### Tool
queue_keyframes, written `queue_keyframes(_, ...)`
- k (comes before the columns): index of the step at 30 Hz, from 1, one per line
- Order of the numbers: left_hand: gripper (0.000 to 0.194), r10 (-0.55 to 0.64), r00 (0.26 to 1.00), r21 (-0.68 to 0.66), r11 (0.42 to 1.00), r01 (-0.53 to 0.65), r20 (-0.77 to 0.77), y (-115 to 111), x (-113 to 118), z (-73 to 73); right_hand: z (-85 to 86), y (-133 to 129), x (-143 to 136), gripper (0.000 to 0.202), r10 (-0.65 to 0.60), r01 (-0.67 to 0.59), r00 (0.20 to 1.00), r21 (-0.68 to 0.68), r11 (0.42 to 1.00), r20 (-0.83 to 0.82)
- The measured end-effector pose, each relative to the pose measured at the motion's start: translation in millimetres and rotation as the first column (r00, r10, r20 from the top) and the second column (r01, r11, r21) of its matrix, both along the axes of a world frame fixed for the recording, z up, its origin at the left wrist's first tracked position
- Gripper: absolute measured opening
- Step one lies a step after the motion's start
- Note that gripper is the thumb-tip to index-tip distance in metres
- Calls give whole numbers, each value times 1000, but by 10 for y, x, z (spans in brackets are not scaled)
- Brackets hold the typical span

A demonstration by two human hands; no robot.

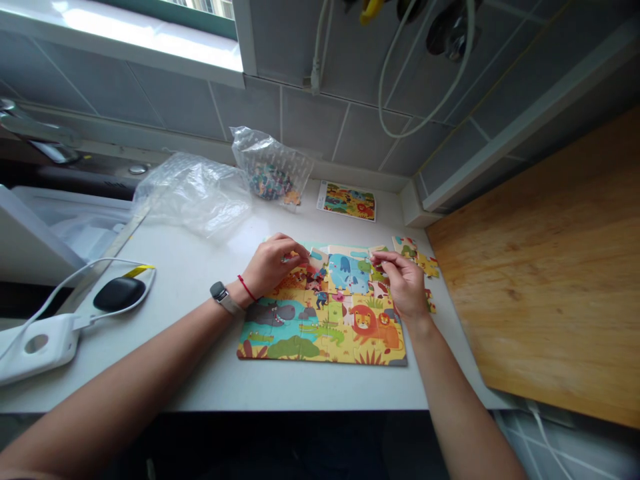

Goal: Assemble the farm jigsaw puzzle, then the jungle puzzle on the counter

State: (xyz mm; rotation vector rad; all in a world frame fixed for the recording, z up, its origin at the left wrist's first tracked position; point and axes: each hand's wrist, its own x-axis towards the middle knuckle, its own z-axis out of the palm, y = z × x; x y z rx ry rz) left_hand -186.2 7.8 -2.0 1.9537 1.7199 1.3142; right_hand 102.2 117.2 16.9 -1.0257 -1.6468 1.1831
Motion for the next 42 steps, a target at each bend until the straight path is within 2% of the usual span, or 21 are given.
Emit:
queue_keyframes(5, 12, 8, 997, 13, 1000, -7, -71, 15, -50, -52, 5, -21, -19, 18, 15, -15, 1000, -11, 1000, -8)
queue_keyframes(13, 12, 26, 996, 18, 1000, -24, -80, 19, -66, -39, 33, -41, -13, 18, 51, -51, 999, -23, 998, -1)
queue_keyframes(18, 13, 38, 996, 20, 999, -36, -84, 26, -64, -80, 60, -61, -33, 18, 59, -59, 998, -31, 998, 16)
queue_keyframes(23, 11, 46, 983, -18, 999, -50, -180, 50, -74, -103, 93, -82, -43, 19, 65, -63, 997, -38, 997, 38)
queue_keyframes(35, 22, -111, 915, -22, 994, 111, -388, 12, 62, -34, 107, -104, -42, 19, 76, -73, 995, -51, 996, 57)
queue_keyframes(42, 23, -106, 903, -38, 994, 99, -415, 41, 77, -94, 104, -105, -44, 20, 94, -93, 994, -19, 995, 53)
